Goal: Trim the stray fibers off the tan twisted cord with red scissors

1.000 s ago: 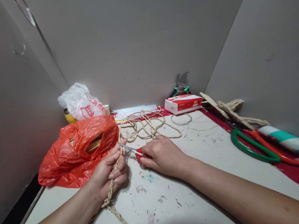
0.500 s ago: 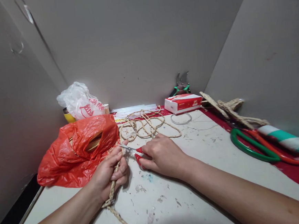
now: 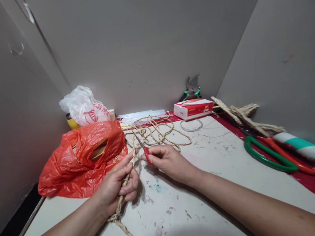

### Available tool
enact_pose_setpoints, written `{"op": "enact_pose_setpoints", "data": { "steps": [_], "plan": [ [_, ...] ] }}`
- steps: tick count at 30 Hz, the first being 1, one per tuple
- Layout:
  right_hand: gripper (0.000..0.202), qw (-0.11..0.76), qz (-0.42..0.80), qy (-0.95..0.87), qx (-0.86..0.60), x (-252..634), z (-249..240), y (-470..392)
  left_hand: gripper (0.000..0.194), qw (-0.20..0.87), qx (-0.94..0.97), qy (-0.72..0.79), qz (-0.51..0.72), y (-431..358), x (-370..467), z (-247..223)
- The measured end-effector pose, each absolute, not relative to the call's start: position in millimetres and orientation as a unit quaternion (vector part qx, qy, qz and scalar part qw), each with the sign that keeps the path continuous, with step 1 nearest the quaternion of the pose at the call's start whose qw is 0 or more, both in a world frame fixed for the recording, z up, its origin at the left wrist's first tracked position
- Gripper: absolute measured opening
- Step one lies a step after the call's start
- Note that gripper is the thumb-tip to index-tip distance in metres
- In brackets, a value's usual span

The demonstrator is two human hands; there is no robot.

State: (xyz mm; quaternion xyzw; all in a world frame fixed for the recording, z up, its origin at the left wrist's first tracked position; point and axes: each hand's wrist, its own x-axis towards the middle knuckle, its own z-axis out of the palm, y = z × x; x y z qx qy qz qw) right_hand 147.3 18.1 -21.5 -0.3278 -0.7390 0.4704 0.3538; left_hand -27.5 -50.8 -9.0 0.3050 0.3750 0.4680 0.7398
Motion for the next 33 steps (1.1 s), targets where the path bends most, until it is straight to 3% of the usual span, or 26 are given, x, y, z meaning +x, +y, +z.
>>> {"op": "enact_pose_setpoints", "data": {
  "steps": [3,8,11,15,21,29,33],
  "plan": [
    [0.024,0.341,0.447,-0.764,-0.317,147,-21,15,0.044,0.733,0.318,0.375,0.470,-52,-26,-9],
    [0.020,0.282,0.143,-0.880,-0.354,155,-18,16,0.029,0.706,0.313,0.378,0.510,-48,-27,-6],
    [0.021,0.238,0.058,-0.893,-0.378,157,-16,17,0.024,0.705,0.292,0.377,0.525,-46,-29,-5],
    [0.026,0.214,0.015,-0.899,-0.382,157,-14,16,0.018,0.710,0.258,0.373,0.539,-45,-30,-5],
    [0.033,0.184,-0.036,-0.906,-0.378,157,-13,12,0.031,0.731,0.231,0.343,0.543,-45,-30,-2],
    [0.034,0.182,-0.059,-0.897,-0.400,156,-9,12,0.014,0.734,0.235,0.344,0.537,-47,-31,-4],
    [0.032,0.177,-0.052,-0.900,-0.394,156,-9,11,0.019,0.740,0.250,0.335,0.527,-47,-31,-5]
  ]
}}
